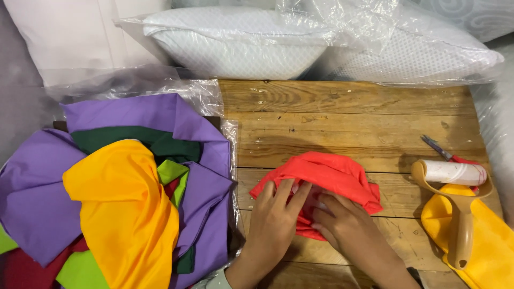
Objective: Cleaning a red pillow cover with a lint roller and then stuffing it with white fiberfill material.
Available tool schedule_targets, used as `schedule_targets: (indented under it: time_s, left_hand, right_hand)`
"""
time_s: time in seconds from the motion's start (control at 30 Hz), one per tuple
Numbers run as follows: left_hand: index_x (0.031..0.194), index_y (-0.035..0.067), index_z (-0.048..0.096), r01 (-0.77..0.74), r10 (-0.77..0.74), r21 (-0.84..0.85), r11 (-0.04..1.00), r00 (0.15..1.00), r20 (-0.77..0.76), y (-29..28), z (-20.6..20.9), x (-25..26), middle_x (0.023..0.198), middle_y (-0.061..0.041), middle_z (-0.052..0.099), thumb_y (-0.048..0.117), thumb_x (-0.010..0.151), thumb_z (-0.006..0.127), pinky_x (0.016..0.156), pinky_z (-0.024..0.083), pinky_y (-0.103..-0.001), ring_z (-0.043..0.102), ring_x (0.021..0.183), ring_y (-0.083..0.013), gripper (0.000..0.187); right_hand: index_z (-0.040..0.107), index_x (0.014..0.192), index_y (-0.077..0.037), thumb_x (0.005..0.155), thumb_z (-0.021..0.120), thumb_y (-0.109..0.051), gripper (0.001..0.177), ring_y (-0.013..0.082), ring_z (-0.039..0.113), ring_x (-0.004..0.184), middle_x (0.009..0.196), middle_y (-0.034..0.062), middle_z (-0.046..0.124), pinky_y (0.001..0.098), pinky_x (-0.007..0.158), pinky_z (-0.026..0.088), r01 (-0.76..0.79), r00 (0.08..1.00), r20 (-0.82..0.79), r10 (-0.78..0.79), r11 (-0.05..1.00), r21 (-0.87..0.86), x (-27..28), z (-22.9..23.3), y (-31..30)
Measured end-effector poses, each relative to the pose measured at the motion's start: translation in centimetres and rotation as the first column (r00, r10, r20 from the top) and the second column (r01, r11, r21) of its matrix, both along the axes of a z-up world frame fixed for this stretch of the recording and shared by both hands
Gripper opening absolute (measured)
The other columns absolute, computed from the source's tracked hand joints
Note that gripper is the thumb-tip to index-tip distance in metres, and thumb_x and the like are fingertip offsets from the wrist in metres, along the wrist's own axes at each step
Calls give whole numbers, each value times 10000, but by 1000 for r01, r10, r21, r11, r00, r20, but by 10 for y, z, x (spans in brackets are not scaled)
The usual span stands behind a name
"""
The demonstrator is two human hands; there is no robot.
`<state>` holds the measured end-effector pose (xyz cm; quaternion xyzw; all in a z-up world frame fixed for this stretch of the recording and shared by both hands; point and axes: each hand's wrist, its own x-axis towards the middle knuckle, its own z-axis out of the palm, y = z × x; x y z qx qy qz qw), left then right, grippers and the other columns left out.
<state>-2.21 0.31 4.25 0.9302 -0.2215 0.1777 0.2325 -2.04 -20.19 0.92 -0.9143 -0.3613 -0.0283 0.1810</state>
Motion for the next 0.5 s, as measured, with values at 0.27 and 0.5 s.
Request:
schedule_targets:
  time_s: [0.27,0.5]
  left_hand:
    - [1403,40,582,61,-61,-1,998,995,-76,-3,0,-3,1284,-164,555,-10,878,542,706,478,-459,463,801,-323,528]
    - [1481,31,495,117,-127,-53,992,957,-261,5,4,-5,1366,-248,486,-51,873,456,746,483,-552,476,895,-411,616]
  right_hand:
    - [692,1092,-131,878,682,-316,284,365,555,1207,1268,131,607,514,987,460,42,999,-5,-42,999,-7,2,3,7]
    - [732,996,-65,788,678,-230,271,326,557,1193,1103,121,681,486,830,541,42,997,72,-26,971,-237,1,-35,16]
